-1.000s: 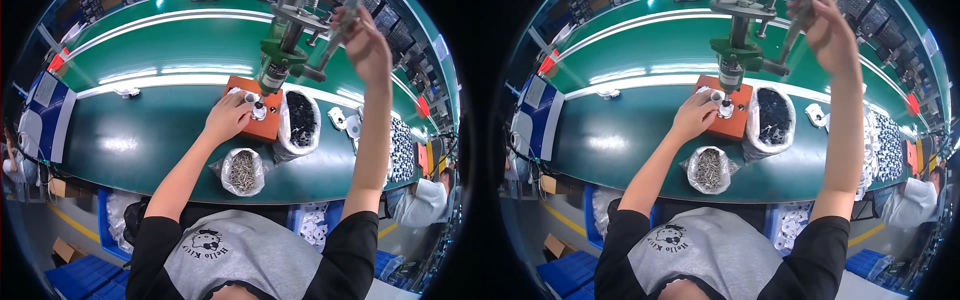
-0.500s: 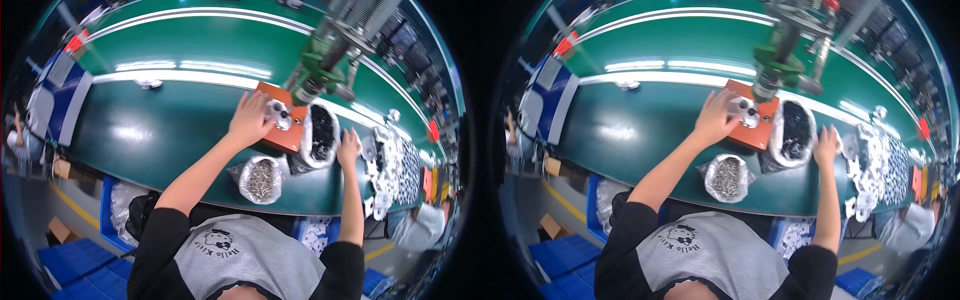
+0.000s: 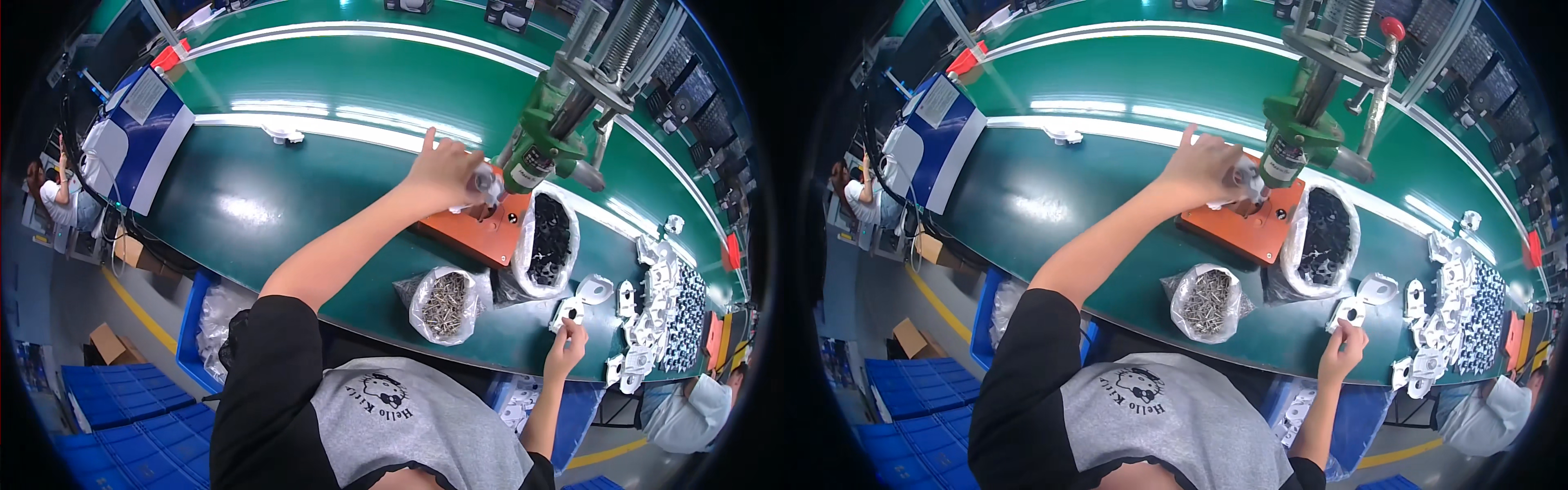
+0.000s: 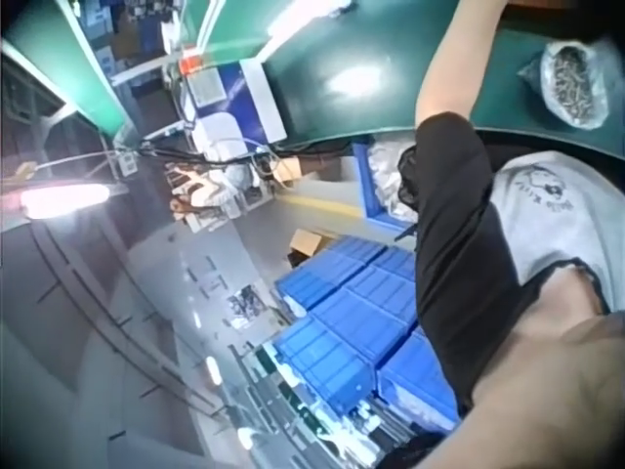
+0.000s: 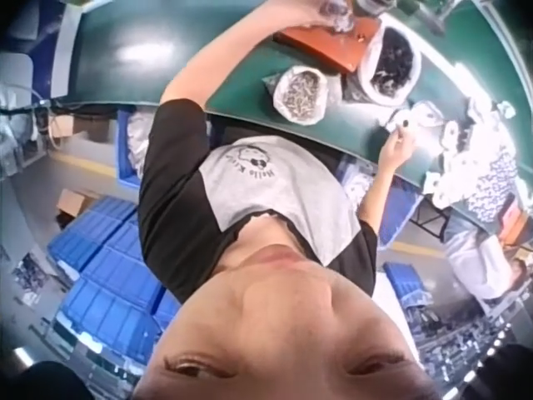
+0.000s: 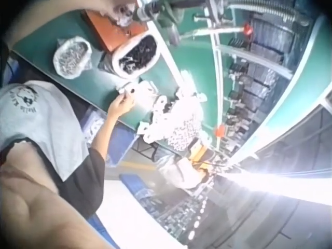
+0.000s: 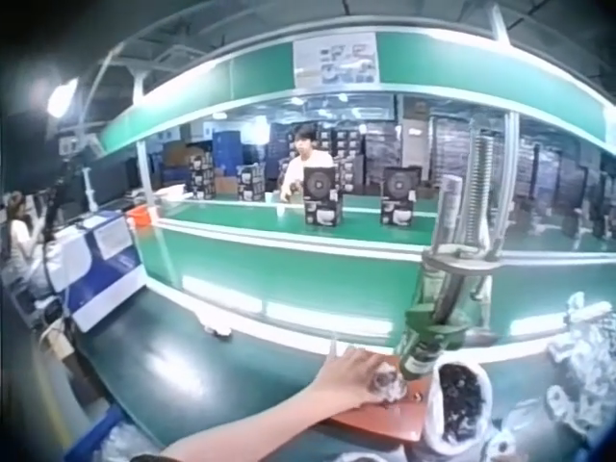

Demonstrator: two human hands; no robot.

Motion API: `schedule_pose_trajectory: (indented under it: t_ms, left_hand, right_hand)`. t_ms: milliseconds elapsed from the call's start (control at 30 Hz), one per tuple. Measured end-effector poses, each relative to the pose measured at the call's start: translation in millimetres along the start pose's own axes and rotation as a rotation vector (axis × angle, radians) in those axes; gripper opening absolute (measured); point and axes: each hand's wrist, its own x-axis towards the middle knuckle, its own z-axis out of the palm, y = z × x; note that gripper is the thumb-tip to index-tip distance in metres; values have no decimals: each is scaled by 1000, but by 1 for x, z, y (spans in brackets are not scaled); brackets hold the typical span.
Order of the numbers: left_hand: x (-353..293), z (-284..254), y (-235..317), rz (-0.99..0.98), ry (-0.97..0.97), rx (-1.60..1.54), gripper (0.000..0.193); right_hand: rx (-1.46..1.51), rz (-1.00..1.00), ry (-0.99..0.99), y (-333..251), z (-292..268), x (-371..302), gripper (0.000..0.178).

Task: Assembling small white plastic components by inserting metal pins and using a manual press.

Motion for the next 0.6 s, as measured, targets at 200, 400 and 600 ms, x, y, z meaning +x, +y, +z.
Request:
schedule_pose_trajectory:
  t_ms: [200, 400, 600]
  left_hand:
    - [16, -8, -55, -374, 223, -439, 43]
    - [27, 45, -161, -450, 382, -331, 65]
    - [-29, 20, -250, -767, 187, 368, 59]
  right_hand:
    - [-154, -38, 142, -7, 0, -10, 16]
    - [-168, -46, 91, 1, -8, -3, 21]
    - [-191, 42, 88, 6, -13, 15, 35]
